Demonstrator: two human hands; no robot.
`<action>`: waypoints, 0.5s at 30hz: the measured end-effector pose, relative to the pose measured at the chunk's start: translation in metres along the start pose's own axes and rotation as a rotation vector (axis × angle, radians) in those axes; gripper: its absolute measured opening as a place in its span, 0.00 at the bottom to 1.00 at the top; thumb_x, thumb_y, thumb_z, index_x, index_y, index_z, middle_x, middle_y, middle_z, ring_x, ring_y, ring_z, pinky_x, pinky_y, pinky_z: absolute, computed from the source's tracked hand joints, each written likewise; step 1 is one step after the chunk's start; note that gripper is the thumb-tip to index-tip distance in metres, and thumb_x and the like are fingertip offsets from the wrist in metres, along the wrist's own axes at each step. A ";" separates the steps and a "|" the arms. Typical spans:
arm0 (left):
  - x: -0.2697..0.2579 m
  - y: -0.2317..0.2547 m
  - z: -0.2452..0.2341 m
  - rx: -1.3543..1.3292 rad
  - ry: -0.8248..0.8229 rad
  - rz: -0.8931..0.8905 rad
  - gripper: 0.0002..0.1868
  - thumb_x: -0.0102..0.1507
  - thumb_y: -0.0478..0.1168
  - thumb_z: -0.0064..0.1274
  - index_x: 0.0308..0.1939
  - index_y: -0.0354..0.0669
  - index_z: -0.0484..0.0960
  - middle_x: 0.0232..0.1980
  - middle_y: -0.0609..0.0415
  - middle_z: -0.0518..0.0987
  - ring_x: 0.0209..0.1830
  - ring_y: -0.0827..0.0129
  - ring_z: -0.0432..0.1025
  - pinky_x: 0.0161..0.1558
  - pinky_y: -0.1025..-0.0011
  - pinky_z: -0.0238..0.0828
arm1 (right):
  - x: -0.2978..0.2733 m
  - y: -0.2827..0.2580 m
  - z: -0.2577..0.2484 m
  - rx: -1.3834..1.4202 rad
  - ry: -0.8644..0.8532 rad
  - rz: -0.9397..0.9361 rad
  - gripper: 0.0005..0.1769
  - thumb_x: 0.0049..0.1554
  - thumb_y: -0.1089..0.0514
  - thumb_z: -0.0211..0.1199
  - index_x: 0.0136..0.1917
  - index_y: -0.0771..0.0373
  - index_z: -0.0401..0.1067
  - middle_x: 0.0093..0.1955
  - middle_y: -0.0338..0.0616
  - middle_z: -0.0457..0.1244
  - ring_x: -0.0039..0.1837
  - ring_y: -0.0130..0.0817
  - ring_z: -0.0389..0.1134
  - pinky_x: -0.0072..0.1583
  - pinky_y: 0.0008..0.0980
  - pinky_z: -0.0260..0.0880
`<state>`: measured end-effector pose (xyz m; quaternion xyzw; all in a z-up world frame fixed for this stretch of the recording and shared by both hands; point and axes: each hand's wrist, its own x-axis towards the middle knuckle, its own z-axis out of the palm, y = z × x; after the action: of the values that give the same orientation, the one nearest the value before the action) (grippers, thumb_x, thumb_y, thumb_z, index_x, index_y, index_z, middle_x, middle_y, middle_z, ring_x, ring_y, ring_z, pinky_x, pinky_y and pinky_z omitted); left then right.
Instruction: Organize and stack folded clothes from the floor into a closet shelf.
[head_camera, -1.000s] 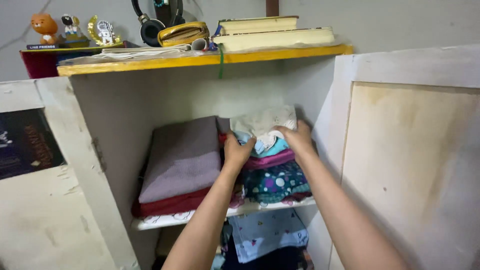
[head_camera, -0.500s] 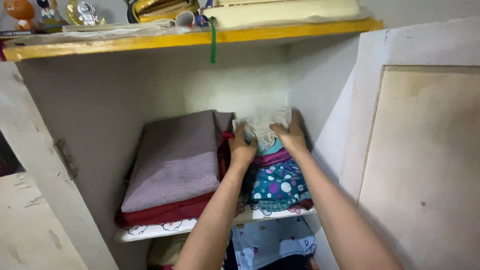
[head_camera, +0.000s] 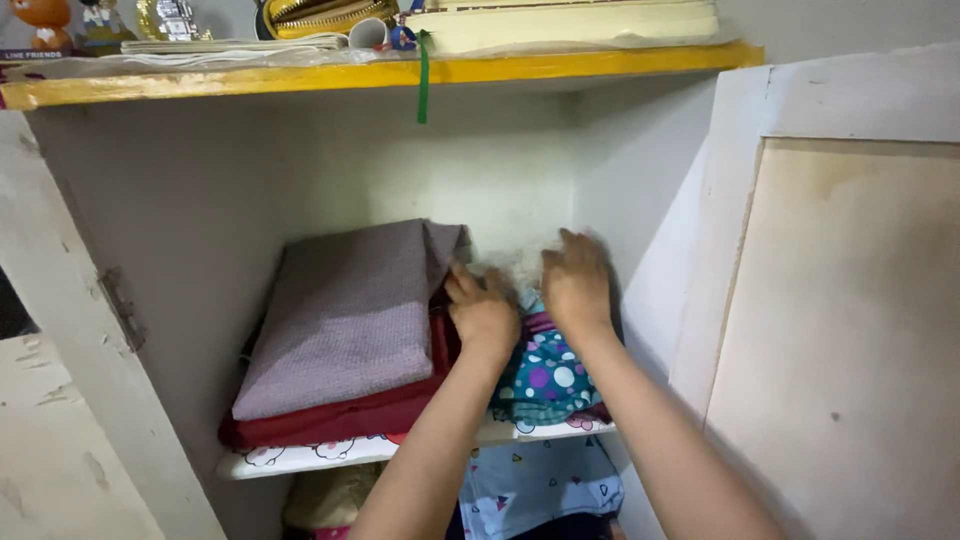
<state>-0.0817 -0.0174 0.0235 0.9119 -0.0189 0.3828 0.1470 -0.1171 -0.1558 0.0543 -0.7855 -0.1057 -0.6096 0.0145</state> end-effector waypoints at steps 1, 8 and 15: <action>0.002 -0.001 0.006 0.000 -0.001 0.001 0.29 0.64 0.48 0.46 0.69 0.47 0.67 0.79 0.23 0.51 0.72 0.30 0.54 0.57 0.45 0.64 | -0.002 0.002 0.007 0.000 -0.001 0.001 0.13 0.55 0.58 0.61 0.53 0.61 0.77 0.68 0.58 0.64 0.71 0.57 0.62 0.70 0.51 0.61; 0.003 -0.003 0.009 -0.104 -0.179 0.124 0.28 0.71 0.54 0.33 0.74 0.52 0.65 0.79 0.45 0.57 0.77 0.39 0.52 0.73 0.45 0.48 | -0.016 0.007 0.022 0.310 -0.243 0.141 0.21 0.63 0.51 0.51 0.60 0.64 0.76 0.64 0.57 0.65 0.67 0.54 0.63 0.69 0.47 0.61; 0.014 -0.017 0.034 -0.173 -0.437 0.046 0.32 0.71 0.55 0.31 0.79 0.56 0.54 0.83 0.44 0.47 0.81 0.46 0.48 0.76 0.48 0.45 | -0.041 0.044 0.097 0.358 -0.505 0.085 0.28 0.68 0.44 0.42 0.70 0.63 0.69 0.73 0.49 0.61 0.76 0.50 0.57 0.77 0.43 0.53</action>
<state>-0.0458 -0.0102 0.0060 0.9565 -0.1036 0.1762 0.2081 -0.0259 -0.1897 -0.0051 -0.9008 -0.1786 -0.3658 0.1514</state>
